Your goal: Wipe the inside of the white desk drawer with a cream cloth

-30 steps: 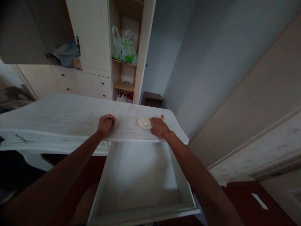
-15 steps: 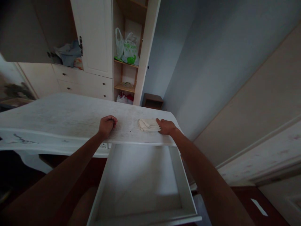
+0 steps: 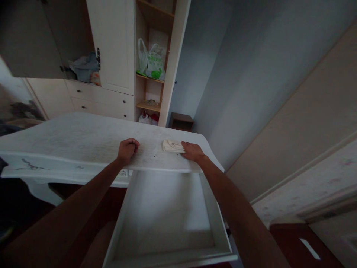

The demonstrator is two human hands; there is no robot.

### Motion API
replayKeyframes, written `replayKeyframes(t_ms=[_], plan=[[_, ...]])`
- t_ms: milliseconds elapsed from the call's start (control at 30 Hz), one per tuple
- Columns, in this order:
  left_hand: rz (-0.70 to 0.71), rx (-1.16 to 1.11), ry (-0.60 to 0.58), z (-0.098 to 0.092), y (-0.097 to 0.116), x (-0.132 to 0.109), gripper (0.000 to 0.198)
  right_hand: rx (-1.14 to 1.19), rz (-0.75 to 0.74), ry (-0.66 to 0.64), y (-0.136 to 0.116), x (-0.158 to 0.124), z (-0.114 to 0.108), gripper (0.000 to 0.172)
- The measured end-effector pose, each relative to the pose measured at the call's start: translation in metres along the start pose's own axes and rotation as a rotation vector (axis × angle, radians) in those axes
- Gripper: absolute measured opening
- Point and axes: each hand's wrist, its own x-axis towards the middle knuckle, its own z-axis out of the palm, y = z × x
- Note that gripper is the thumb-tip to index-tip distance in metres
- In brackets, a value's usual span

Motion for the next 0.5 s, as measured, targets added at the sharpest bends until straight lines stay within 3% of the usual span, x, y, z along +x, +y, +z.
replayKeyframes(t_ms=[133,267,367,500], plan=[[0.012,-0.008,-0.002,0.0,0.001,0.0,0.02,0.181,0.019,0.087,-0.011,-0.012,-0.008,0.043],[0.032,-0.019,-0.014,0.0,0.0,0.001,0.02,0.843,0.04,0.166,-0.026,-0.042,-0.006,0.038],[0.029,-0.01,-0.011,0.0,0.0,0.0,0.02,1.271,0.137,-0.009,-0.037,-0.076,0.002,0.044],[0.02,0.002,-0.007,0.001,0.0,-0.001,0.02,1.43,0.318,-0.32,-0.042,-0.122,0.019,0.04]])
